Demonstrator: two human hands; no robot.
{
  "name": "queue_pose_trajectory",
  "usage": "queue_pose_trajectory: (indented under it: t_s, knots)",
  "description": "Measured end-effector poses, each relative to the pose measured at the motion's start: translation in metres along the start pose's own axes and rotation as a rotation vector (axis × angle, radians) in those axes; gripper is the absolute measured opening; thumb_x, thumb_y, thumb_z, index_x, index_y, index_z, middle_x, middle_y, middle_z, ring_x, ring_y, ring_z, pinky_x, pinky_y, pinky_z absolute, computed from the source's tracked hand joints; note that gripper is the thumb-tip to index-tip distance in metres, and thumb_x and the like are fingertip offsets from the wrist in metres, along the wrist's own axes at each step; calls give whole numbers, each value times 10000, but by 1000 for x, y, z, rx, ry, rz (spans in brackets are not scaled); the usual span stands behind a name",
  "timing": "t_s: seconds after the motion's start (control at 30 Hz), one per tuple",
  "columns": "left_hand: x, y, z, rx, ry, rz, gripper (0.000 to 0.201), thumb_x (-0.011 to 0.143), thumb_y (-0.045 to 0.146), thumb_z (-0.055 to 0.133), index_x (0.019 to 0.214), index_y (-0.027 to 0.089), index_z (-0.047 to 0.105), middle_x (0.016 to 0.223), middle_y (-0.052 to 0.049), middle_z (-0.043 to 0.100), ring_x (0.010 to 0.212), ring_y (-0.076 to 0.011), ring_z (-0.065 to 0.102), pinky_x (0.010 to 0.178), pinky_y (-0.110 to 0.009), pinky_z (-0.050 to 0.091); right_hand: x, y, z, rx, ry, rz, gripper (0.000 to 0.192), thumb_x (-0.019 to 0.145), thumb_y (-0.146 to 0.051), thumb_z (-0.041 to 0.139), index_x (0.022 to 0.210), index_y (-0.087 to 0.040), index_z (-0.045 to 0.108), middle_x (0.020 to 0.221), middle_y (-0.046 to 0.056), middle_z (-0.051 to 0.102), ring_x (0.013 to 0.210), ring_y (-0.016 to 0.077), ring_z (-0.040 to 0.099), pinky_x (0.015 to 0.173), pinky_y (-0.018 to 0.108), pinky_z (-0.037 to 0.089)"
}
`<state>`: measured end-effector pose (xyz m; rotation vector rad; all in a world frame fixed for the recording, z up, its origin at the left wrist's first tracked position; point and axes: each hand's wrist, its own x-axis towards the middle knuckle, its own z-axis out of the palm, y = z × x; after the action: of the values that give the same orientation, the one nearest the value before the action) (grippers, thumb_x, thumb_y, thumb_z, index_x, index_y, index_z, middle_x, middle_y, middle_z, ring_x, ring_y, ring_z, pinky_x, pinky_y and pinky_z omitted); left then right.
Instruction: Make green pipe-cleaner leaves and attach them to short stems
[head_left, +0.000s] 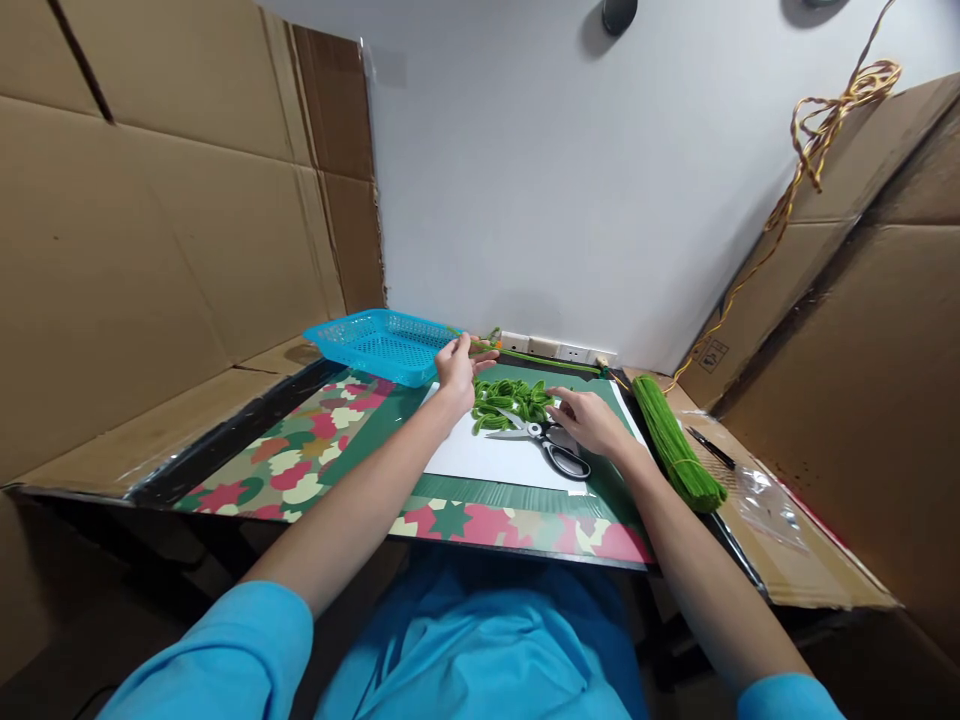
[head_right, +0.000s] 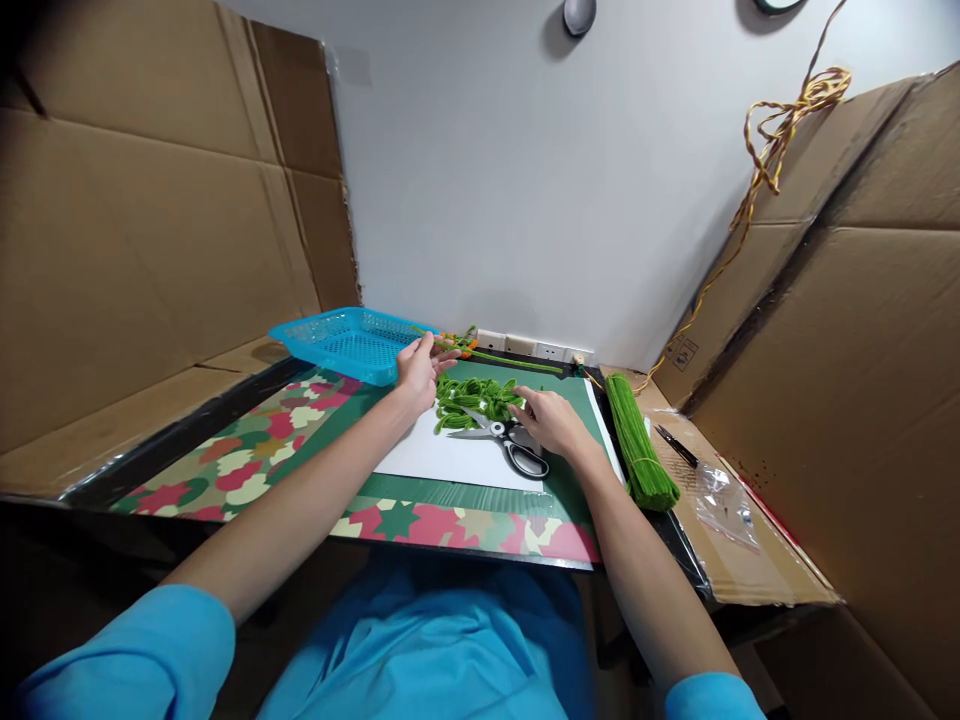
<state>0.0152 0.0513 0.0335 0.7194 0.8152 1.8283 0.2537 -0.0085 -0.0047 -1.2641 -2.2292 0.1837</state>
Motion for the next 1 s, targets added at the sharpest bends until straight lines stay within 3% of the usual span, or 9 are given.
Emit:
queue_pose_trajectory:
  t_s: [0.1,0.27,0.47,0.6,0.7,0.83,1.0]
  knots:
    - [-5,-1,2,25,-39,-20,232,1022,315,681,857,160,629,824,-55,757,671,-156,779,648,-240,613,4,-1,2,154,185,30,331,1018,-468,608,1151,-219,780,843,71,760,742,226,678,697,315,472]
    - [-15,0,6,87,-124,-27,226,1046,326,647,889,162,633,879,-66,771,696,-151,786,612,-211,593,12,-5,4,853,480,195,535,953,-682,609,1087,-177,726,989,103,751,743,203,712,582,299,564]
    - [-22,-4,9,190,-305,-1,249,1032,388,662,912,171,652,906,-80,782,635,-153,763,481,-190,523,11,-2,3,1268,556,253,504,882,-669,725,1095,-215,673,968,50,727,656,161,714,528,279,597]
    - [-26,-8,10,261,-396,25,312,991,473,703,893,178,677,876,-84,778,613,-160,733,433,-192,464,10,-2,3,1253,569,257,480,839,-664,765,945,-212,642,926,29,709,542,111,640,477,253,558]
    - [-29,-9,10,308,-464,68,383,953,535,726,837,173,681,853,-90,765,641,-161,706,456,-202,456,10,-7,5,1115,451,214,459,866,-646,746,846,-200,641,763,-1,650,472,102,570,423,243,506]
    - [-30,-9,10,343,-581,85,466,869,609,768,785,158,685,932,-98,759,784,-182,701,576,-234,508,10,-20,13,1014,265,142,445,875,-639,743,828,-199,691,589,-43,543,418,111,492,366,246,452]
    - [-31,-14,11,325,-782,-32,485,831,589,787,707,149,624,954,-92,737,893,-185,685,806,-292,557,12,-29,20,1054,293,94,390,855,-587,800,869,-212,695,635,-27,645,441,133,556,412,279,533]
